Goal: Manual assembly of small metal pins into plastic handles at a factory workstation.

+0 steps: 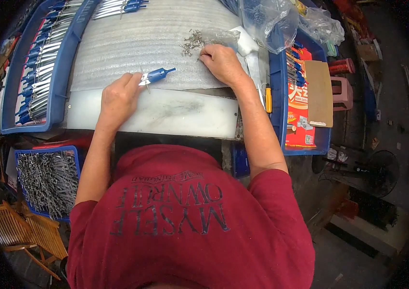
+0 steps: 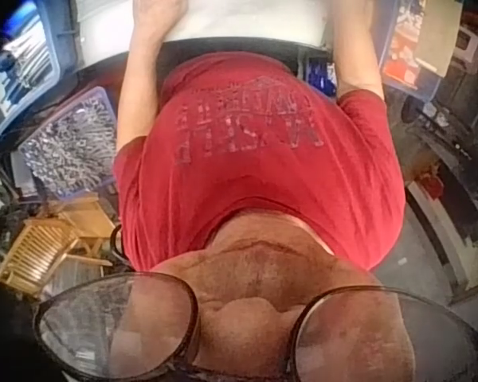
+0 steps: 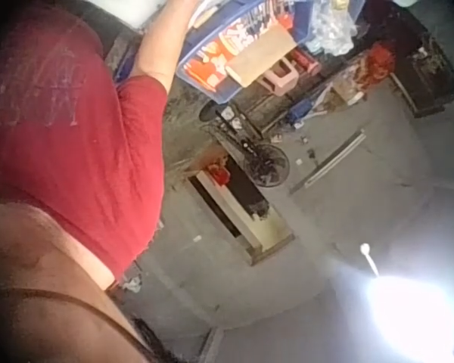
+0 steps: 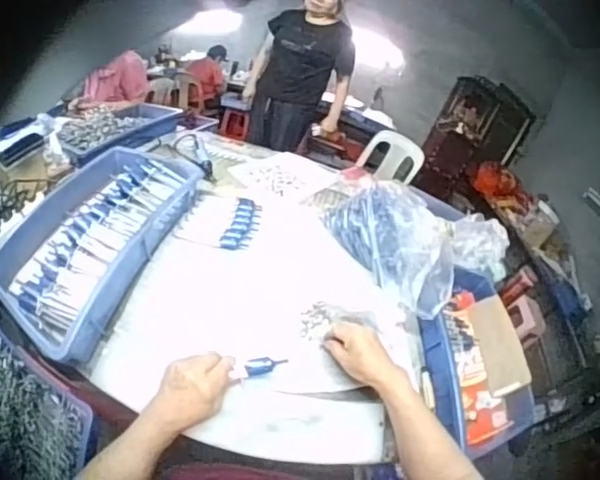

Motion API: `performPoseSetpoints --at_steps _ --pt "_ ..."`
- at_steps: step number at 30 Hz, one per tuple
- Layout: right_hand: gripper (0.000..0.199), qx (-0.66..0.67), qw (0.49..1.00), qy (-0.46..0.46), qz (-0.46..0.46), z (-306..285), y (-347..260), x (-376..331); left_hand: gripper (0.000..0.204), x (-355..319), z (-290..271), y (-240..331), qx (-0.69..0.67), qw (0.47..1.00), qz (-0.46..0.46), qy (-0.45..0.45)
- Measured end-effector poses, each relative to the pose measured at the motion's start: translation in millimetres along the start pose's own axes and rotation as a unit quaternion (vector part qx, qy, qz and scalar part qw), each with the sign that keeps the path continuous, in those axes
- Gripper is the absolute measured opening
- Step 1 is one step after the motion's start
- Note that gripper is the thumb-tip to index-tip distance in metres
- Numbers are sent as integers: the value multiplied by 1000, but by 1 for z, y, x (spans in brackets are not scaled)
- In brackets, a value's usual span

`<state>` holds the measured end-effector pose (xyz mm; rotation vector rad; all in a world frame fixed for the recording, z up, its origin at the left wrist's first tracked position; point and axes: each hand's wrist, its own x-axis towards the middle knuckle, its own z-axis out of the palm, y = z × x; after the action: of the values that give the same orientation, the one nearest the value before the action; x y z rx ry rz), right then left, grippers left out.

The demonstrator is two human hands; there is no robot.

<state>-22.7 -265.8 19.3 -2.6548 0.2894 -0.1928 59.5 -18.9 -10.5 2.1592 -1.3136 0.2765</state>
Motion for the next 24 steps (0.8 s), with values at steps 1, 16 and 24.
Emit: performPoseSetpoints --at_steps 1,16,24 --pt "13 -17 1000 -6 -8 0 0 0 22 0 0 0 1 1000 1 1" --pt "7 -89 981 19 -170 12 14 1 13 1 -2 2 5 1000 2 15" --pt "7 -132 976 16 -171 16 15 1 17 0 -1 1 -3 1000 1 14"
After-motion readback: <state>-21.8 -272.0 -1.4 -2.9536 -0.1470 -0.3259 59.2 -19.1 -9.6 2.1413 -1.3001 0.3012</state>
